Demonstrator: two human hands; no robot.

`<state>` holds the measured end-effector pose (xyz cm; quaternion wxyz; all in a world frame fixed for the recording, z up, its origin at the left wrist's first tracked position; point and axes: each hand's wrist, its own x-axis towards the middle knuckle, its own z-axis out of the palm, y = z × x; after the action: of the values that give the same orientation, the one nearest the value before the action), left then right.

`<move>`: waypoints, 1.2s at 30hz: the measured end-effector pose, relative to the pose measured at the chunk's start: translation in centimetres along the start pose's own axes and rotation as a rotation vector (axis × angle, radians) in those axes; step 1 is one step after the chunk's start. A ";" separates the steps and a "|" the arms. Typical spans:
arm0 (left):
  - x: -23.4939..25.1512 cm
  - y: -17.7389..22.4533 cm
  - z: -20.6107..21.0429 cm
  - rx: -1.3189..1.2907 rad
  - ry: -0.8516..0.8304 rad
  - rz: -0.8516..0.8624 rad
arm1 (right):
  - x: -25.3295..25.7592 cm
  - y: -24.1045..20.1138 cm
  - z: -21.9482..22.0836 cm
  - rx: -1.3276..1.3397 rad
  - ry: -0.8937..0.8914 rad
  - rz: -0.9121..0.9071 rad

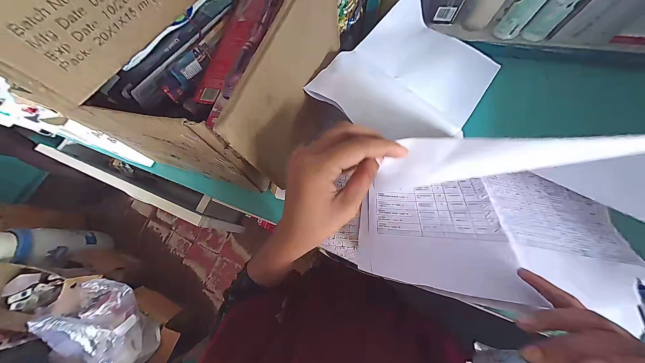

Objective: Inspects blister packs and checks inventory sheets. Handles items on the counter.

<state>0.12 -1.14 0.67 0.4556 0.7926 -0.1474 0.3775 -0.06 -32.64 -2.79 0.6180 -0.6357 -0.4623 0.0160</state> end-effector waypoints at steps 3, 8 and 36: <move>1.5 -0.7 -0.1 0.083 0.066 0.046 | -1.2 0.4 -0.2 -0.041 0.021 0.112; 3.2 -1.7 -0.6 0.415 -0.003 -0.045 | -1.8 1.3 -0.5 -0.061 0.028 0.167; -8.3 -3.4 2.5 0.162 -0.013 -0.066 | -1.8 2.6 -1.6 0.057 -0.017 0.372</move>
<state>-2.31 -2.30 -8.21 0.4013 0.8337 -0.0931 0.3677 1.35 -34.49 -5.47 0.6181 -0.6924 -0.3414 0.1486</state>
